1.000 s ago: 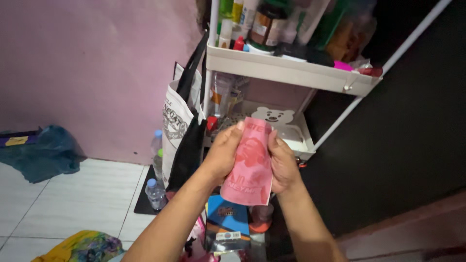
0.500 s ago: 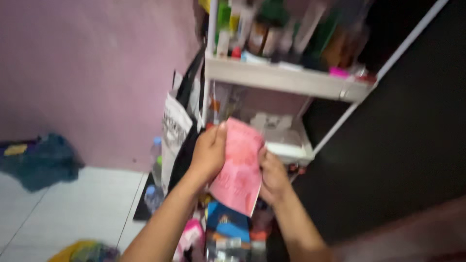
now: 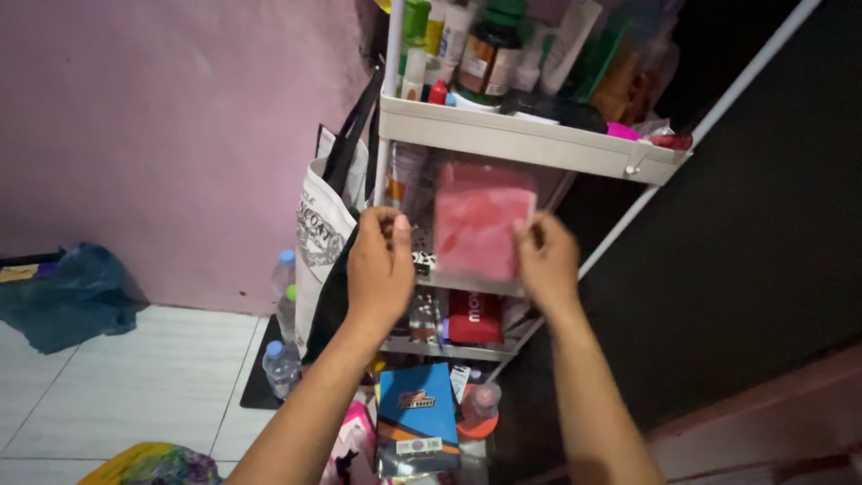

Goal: The person organizes a white multi-tiered shelf by removing and rearranging various items including a pink container, notebooks, and small boxes. They handle items one at a time, placing them back in different positions on the shelves.

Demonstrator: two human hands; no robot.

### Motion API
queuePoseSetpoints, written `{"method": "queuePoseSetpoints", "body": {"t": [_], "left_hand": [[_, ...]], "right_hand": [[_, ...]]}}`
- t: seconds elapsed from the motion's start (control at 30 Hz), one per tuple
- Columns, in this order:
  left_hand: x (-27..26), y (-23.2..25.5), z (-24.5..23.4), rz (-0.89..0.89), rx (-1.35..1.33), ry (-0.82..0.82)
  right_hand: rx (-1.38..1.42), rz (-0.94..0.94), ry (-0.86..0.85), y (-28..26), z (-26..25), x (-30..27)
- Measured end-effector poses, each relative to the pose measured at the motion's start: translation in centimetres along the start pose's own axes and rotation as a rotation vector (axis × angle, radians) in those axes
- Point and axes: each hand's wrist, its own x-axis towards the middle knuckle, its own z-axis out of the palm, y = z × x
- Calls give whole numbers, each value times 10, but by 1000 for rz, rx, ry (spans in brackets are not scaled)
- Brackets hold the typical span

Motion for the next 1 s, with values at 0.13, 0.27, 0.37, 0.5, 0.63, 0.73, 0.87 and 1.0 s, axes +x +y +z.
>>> {"method": "queuePoseSetpoints", "body": {"t": [0.13, 0.27, 0.37, 0.5, 0.63, 0.73, 0.87, 1.0], "left_hand": [[-1, 3, -6, 29, 43, -8], [0, 4, -9, -10, -6, -63], [2, 4, -15, 104, -40, -39], [8, 6, -24, -88, 17, -70], [11, 6, -29, -130, 22, -103], [13, 4, -30, -104, -2, -97], [14, -1, -26, -58, -1, -86], [15, -3, -23, -57, -4, -95]], "right_hand": [[-211, -129, 406, 56, 4, 52], [117, 55, 315, 121, 23, 100], [-377, -187, 207, 157, 29, 136], [-727, 40, -141, 164, 29, 155], [-686, 220, -299, 137, 23, 158], [-665, 218, -328, 121, 23, 155], [-629, 184, -323, 114, 28, 153], [-585, 134, -306, 110, 42, 151]]}}
